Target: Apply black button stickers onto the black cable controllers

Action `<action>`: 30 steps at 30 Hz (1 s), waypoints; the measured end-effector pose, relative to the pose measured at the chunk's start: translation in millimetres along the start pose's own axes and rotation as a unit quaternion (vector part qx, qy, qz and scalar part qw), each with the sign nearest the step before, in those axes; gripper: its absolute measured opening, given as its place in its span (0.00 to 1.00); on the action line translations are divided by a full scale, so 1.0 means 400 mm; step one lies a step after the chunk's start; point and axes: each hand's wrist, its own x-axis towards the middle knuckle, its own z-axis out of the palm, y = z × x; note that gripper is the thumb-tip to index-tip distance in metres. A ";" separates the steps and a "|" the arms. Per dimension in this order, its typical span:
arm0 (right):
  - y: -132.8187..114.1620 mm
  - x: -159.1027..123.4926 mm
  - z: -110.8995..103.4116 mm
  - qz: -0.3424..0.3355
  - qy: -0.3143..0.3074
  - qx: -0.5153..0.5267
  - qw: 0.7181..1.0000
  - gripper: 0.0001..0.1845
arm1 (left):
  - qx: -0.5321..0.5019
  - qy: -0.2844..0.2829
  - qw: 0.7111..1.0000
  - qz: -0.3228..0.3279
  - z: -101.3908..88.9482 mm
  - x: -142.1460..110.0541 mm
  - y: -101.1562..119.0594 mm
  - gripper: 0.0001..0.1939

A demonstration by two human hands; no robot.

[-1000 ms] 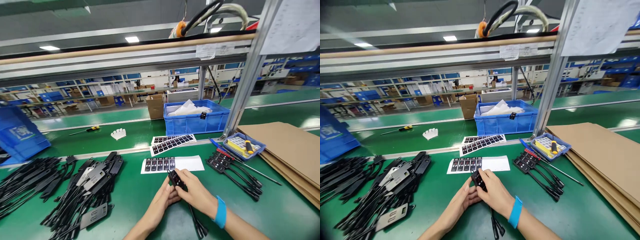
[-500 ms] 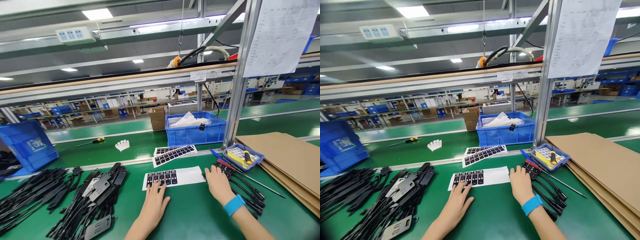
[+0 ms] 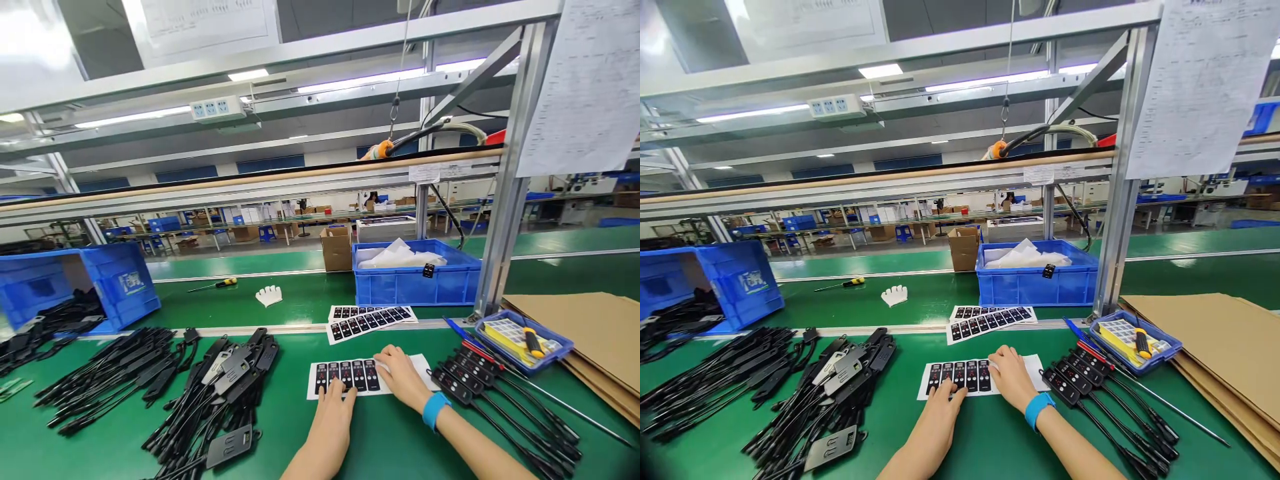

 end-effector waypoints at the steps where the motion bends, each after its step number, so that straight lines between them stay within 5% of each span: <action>1: 0.000 0.004 0.002 0.000 0.003 0.010 1.000 0.15 | -0.002 0.002 1.000 0.000 0.000 -0.001 0.000 0.36; 8: -0.016 -0.031 -0.024 -0.038 0.126 0.181 0.975 0.19 | -0.024 0.044 0.998 0.024 0.015 0.001 -0.010 0.29; 12: 0.012 -0.085 -0.047 0.043 0.179 0.228 0.956 0.26 | -0.019 0.089 0.996 0.008 -0.022 0.018 -0.054 0.29; 15: 0.053 -0.117 -0.039 0.133 0.162 0.251 0.945 0.32 | 0.011 0.173 0.974 -0.146 -0.085 0.020 -0.134 0.29; 20: 0.080 -0.137 -0.007 0.184 0.114 0.273 0.937 0.37 | 0.033 0.250 0.879 -0.404 -0.162 -0.034 -0.288 0.21; 22: 0.083 -0.139 0.002 0.162 0.110 0.257 0.946 0.35 | 0.026 0.243 0.858 -0.452 -0.176 -0.063 -0.326 0.17; 24: 0.084 -0.142 0.008 0.123 0.110 0.233 0.958 0.32 | 0.012 0.215 0.858 -0.466 -0.188 -0.093 -0.347 0.23; 30: 0.056 -0.157 0.005 0.078 0.159 0.220 0.959 0.25 | -0.067 -0.024 0.935 -0.347 -0.221 -0.181 -0.330 0.41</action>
